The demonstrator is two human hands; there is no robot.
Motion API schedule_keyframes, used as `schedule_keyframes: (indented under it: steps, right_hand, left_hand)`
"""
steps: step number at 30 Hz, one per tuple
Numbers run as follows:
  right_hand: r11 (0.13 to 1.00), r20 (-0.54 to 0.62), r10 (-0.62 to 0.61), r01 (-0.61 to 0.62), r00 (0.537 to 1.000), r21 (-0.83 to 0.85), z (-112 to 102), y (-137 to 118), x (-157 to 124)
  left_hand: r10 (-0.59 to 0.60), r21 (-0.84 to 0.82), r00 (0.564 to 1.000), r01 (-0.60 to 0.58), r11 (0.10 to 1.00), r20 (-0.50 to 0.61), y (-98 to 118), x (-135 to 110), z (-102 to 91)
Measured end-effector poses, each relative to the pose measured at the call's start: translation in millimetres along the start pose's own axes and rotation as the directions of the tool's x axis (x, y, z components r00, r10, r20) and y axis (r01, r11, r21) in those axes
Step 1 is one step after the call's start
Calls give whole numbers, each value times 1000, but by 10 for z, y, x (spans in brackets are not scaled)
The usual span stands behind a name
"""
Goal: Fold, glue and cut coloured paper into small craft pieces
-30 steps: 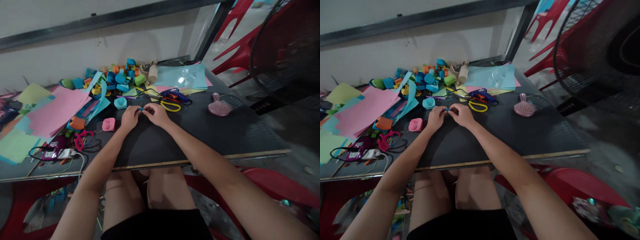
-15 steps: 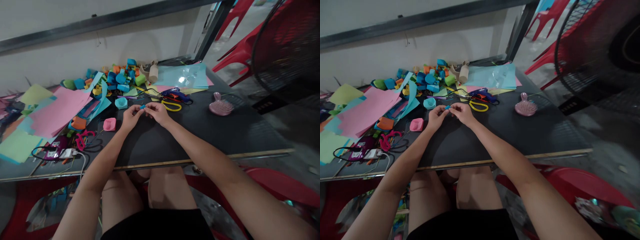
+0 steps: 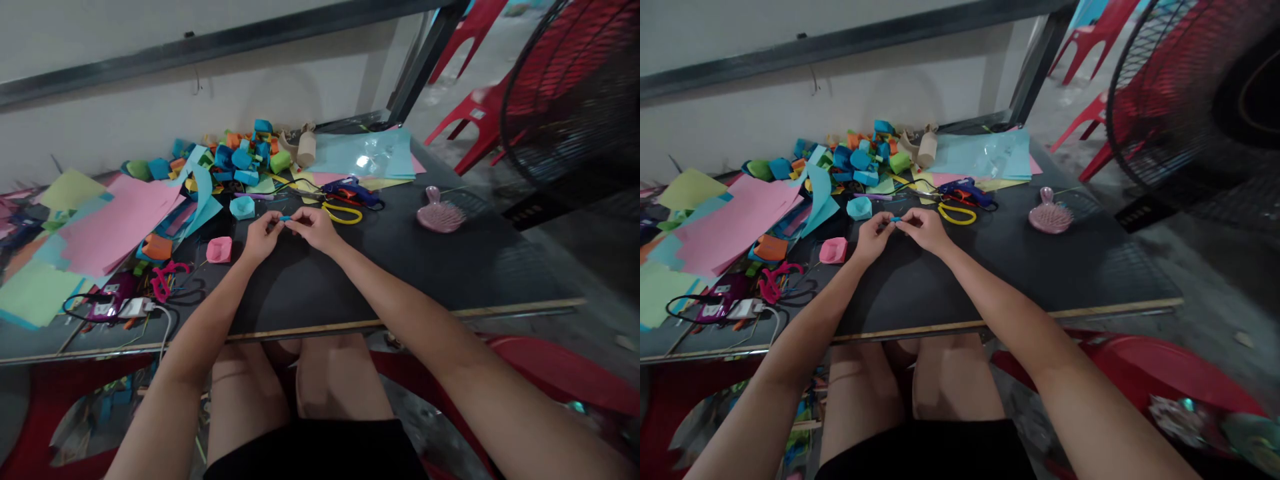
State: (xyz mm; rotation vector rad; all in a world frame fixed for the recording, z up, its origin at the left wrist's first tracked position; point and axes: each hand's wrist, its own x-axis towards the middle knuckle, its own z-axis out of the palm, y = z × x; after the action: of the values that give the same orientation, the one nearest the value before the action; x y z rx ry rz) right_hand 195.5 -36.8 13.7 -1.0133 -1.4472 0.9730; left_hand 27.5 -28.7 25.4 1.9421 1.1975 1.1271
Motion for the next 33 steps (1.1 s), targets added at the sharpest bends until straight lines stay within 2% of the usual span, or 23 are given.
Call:
schedule_keyframes:
  steps: [5,8,14,17,21,24,26,27,30,32,33]
  right_hand:
    - [997,45,35,-38,998,68,7,-52,7]
    - [996,34,51,-54,998,73,23,-39,15]
    - [993,-167,104,-93,980,77,4,75,81]
    - [990,-207,137,-130,969,45,-18,106,98]
    - [990,-151,85,-101,985,-100,-21,114,72]
    - [981,-121,44,-66,992,-182,-14,112,56]
    - [973,-105,28,-51,994,-227,-8,96,50]
    - [963,-89,13,-37,996,-267,-4,81,45]
    - [902,-23,-49,35,999,-431,6,22,22]
    - [857,-1,-77,66,997,-511,2,-11,4]
    - [843,-6,-86,70,996,-533,-8,-22,-3]
  left_hand:
    - [7,-11,1000,-7,1000,10,-1,-7,14]
    - [3,10,999,-3,1000,-38,19,-14,13]
    - [95,274,986,-55,960,-136,79,-79,22]
    - [129,379,981,-64,923,-147,74,-123,49]
    - [136,517,987,-71,853,-89,161,-148,-8]
    - [104,659,995,-78,748,0,374,-191,-215]
    - [31,755,998,21,656,-55,533,-271,-405]
    - [-19,791,992,112,601,-126,598,-328,-497]
    - [-183,833,949,315,455,-258,679,-530,-695]
    - [-257,838,928,356,413,-268,638,-641,-737]
    - [-268,836,930,348,425,-250,594,-676,-732]
